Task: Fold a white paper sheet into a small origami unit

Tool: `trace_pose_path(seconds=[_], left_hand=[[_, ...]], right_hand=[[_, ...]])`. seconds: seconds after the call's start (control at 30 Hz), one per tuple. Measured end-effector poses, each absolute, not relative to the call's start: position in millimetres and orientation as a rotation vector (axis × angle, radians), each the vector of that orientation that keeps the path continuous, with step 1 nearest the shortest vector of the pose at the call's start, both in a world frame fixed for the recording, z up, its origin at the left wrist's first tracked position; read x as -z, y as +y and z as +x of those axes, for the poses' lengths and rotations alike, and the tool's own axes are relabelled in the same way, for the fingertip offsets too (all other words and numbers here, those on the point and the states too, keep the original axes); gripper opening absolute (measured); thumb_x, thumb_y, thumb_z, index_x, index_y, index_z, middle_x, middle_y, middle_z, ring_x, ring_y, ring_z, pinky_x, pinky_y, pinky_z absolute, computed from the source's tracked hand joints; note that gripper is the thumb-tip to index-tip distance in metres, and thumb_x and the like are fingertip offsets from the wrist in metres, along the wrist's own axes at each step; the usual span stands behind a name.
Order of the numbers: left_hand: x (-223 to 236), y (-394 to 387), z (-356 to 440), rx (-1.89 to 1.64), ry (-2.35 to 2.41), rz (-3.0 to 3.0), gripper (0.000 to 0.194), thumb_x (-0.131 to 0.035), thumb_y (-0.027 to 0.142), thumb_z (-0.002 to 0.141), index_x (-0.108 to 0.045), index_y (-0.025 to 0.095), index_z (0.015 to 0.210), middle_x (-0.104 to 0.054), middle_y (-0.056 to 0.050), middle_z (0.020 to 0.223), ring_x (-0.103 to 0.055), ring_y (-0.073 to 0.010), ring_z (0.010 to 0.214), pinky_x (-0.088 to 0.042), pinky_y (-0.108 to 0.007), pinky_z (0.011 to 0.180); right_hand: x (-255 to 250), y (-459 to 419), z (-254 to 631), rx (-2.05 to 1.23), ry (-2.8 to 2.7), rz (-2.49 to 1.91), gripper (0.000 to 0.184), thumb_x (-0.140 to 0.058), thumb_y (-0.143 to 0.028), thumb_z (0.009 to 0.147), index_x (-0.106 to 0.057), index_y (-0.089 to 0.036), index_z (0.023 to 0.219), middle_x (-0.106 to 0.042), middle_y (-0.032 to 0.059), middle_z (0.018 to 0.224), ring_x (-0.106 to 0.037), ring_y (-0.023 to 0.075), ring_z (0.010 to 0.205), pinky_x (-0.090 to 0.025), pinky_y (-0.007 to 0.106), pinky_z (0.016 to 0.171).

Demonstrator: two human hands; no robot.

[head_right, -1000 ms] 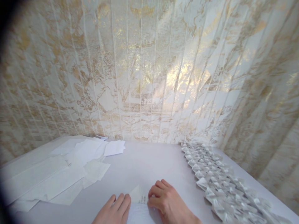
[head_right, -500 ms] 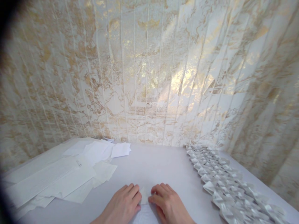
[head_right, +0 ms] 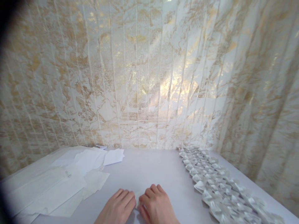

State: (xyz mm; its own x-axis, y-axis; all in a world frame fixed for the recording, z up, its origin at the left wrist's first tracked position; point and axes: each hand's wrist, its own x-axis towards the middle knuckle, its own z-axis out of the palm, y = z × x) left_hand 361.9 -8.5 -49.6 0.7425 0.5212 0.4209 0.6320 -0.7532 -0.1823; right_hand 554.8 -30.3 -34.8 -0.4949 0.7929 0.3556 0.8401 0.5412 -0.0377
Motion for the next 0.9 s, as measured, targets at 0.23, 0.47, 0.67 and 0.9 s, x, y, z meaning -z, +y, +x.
trace_pose_path(seconds=[0.23, 0.47, 0.67, 0.9], left_hand=[[49.4, -9.8, 358.9, 0.546, -0.970, -2.695, 0.028, -0.060, 0.004, 0.078, -0.060, 0.019, 0.101, -0.070, -0.003, 0.103, -0.064, -0.0221, 0.089, -0.045, -0.032, 0.079], [55.3, 1.5, 354.4, 0.521, -0.914, -2.710, 0.025, -0.064, -0.004, 0.077, -0.060, 0.021, 0.082, -0.068, 0.001, 0.089, -0.063, -0.0185, 0.077, -0.046, -0.027, 0.068], [55.7, 2.8, 356.3, 0.612, -0.827, -2.636, 0.027, -0.056, -0.007, 0.074, -0.056, 0.019, 0.079, -0.065, -0.001, 0.082, -0.059, -0.0206, 0.070, -0.046, -0.032, 0.068], [46.5, -5.9, 366.1, 0.892, -0.660, -2.507, 0.026, -0.041, -0.003, 0.087, -0.056, 0.017, 0.081, -0.064, -0.002, 0.083, -0.060, -0.0211, 0.081, -0.044, -0.039, 0.085]], right_hand=[[38.3, -28.6, 549.0, 0.280, -2.537, -1.455, 0.011, -0.077, -0.022, 0.076, -0.068, -0.021, 0.082, -0.072, 0.0005, 0.089, -0.063, 0.0194, 0.078, -0.036, 0.031, 0.066], [34.4, -29.5, 547.1, 0.173, -2.592, -1.531, 0.009, -0.076, -0.025, 0.079, -0.071, -0.019, 0.084, -0.072, 0.0027, 0.095, -0.064, 0.0206, 0.085, -0.040, 0.030, 0.068], [25.2, -36.8, 540.3, 0.056, -2.561, -1.607, 0.008, -0.073, -0.024, 0.083, -0.073, -0.018, 0.088, -0.072, 0.0049, 0.098, -0.066, 0.0227, 0.089, -0.043, 0.030, 0.071], [10.6, -47.1, 532.5, -0.062, -2.486, -1.690, 0.019, -0.056, -0.009, 0.089, -0.072, -0.019, 0.093, -0.074, 0.0062, 0.096, -0.069, 0.0228, 0.090, -0.045, 0.028, 0.073]])
